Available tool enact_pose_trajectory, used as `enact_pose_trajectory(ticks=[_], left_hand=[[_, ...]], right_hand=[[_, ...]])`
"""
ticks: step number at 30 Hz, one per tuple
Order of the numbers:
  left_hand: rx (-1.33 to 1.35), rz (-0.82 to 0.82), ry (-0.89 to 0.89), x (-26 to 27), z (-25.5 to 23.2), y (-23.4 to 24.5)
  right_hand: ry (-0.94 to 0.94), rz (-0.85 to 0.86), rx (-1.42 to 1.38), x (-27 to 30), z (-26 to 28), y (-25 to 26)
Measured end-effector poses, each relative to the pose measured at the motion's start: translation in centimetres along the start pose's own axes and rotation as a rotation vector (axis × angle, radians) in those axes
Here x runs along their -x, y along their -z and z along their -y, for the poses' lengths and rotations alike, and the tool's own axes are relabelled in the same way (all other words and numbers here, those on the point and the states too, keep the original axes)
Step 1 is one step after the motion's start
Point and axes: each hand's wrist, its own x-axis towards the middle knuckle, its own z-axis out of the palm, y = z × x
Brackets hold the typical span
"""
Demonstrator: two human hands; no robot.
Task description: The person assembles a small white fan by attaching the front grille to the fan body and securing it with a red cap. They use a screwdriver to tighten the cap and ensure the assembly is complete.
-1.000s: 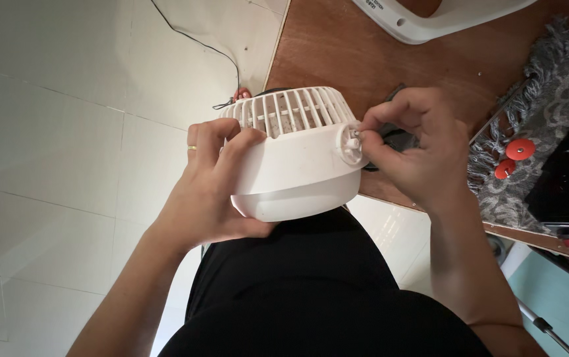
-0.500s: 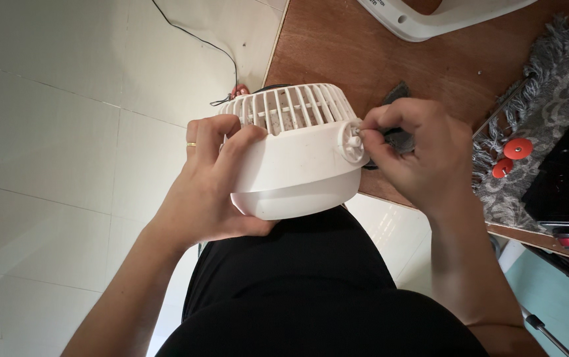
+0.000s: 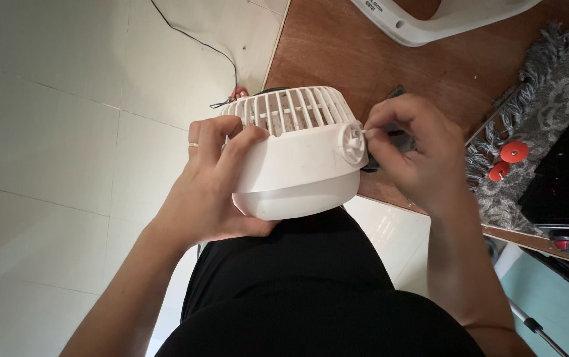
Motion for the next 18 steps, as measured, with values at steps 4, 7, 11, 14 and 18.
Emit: enact_pose_trajectory(ticks=[4,7,11,14,18], left_hand=[[-0.020,-0.007,-0.004,-0.1,-0.1,0.0],[0.002,-0.025,-0.023,0.0,-0.2,0.1],[0.013,-0.032,-0.016,0.0,-0.2,0.3],[-0.010,-0.046,-0.026,-0.1,-0.3,0.4],[-0.010,-0.068,-0.044,0.0,-0.4,0.4]], right_hand=[[-0.048,-0.016,-0.123,0.2,-0.7,-0.2],[-0.123,-0.040,-0.181,0.8,-1.5,-0.7],[-0.207,-0.142,-0.420,1.4,-3.4,-2.3],[-0.417,-0.251,-0.844,1.7,-5.1,-3.6],[-0.537,-0.402,-1.088,2.1,-6.5,-3.8]])
